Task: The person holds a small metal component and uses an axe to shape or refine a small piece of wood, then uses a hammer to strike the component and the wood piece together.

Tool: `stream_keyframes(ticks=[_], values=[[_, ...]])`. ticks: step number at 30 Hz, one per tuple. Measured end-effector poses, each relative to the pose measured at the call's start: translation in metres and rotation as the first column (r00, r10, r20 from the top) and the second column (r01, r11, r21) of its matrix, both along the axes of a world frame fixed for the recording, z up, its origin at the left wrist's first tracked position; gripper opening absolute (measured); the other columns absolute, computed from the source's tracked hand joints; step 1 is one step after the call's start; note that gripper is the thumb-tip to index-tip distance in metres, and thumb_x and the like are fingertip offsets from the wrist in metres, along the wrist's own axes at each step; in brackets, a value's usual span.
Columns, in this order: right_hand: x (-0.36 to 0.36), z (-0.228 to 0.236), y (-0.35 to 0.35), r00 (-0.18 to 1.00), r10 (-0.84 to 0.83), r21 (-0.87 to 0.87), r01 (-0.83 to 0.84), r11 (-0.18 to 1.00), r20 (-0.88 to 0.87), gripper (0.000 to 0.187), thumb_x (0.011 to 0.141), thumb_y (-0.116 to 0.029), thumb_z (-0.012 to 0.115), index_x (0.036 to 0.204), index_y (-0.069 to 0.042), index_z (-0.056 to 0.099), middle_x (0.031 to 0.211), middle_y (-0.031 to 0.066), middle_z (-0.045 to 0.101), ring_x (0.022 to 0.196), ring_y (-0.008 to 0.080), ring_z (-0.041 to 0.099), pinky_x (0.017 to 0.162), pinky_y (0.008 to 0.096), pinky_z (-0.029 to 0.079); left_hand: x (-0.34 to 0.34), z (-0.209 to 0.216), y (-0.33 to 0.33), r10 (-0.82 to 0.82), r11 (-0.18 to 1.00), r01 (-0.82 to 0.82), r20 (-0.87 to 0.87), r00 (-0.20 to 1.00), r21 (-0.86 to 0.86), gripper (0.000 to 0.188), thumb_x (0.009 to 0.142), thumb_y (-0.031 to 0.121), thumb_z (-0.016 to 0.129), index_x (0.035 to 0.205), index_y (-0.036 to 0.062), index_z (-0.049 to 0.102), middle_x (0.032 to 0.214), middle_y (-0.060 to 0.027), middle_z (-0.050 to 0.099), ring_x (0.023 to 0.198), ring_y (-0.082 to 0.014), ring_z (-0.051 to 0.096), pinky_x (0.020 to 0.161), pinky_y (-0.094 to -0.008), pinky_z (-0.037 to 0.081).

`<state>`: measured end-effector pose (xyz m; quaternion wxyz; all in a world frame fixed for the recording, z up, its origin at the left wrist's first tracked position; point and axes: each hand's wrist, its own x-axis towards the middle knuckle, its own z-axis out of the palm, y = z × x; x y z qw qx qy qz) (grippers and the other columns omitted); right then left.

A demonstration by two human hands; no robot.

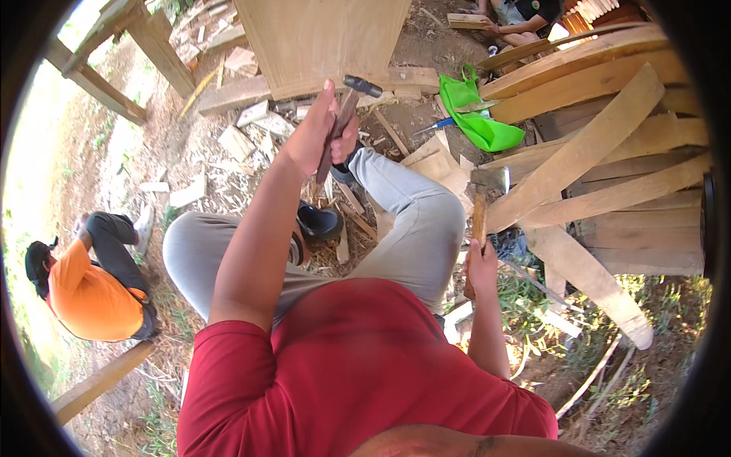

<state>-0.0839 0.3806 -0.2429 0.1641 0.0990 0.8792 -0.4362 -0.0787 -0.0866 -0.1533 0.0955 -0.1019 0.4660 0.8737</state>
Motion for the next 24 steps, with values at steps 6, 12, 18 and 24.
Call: stream_keyframes(ticks=[6, 12, 18, 24], values=[[-0.014, -0.036, 0.052, 0.987, 0.156, 0.457, -0.121, 0.881, -0.04, 0.047, 0.105, -0.043, 0.058, 0.109, 0.003, 0.065, 0.098, 0.0263, 0.073, 0.097, 0.0479, 0.069, 0.087, 0.0531, 0.053, 0.029, 0.058, 0.041, 0.023, 0.953, -0.04, -0.06, 0.998, -0.301, 0.082, 0.101, 0.083, 0.028, 0.058, 0.0136, 0.037, 0.05, 0.0009, 0.035, 0.047, -0.0131, 0.037, 0.05, -0.0291, 0.033], [-0.024, -0.156, 0.089, 0.972, 0.186, 0.471, -0.231, 0.851, 0.141, 0.05, 0.104, -0.044, 0.056, 0.117, 0.002, 0.069, 0.106, 0.03, 0.074, 0.106, 0.0463, 0.071, 0.091, 0.052, 0.054, 0.054, 0.072, 0.055, 0.254, 0.69, -0.257, -0.107, 0.961, -0.677, 0.072, 0.107, 0.067, 0.045, 0.065, 0.0084, 0.047, 0.064, 0.0018, 0.041, 0.064, -0.0117, 0.038, 0.061, -0.0301, 0.032], [-0.046, -0.228, 0.088, 0.966, 0.23, 0.453, -0.26, 0.853, 0.12, 0.048, 0.105, -0.043, 0.051, 0.137, -0.007, 0.057, 0.125, 0.029, 0.069, 0.118, 0.0433, 0.068, 0.097, 0.0527, 0.053, 0.077, 0.089, 0.072, 0.243, 0.728, -0.265, -0.123, 0.962, -0.632, 0.057, 0.113, 0.053, 0.041, 0.076, 0.0097, 0.046, 0.07, 0.0042, 0.034, 0.067, -0.0094, 0.03, 0.061, -0.0293, 0.027], [-0.107, -0.198, 0.031, 0.979, 0.19, 0.589, -0.114, 0.8, -0.069, 0.055, 0.102, -0.043, 0.062, 0.137, -0.001, 0.062, 0.134, 0.0249, 0.067, 0.128, 0.0426, 0.061, 0.105, 0.052, 0.051, 0.091, 0.08, 0.09, 0.214, 0.865, -0.217, -0.057, 0.975, -0.452, 0.045, 0.115, 0.042, 0.037, 0.088, 0.0092, 0.051, 0.069, 0.0031, 0.041, 0.057, -0.0079, 0.036, 0.052, -0.0254, 0.03]])
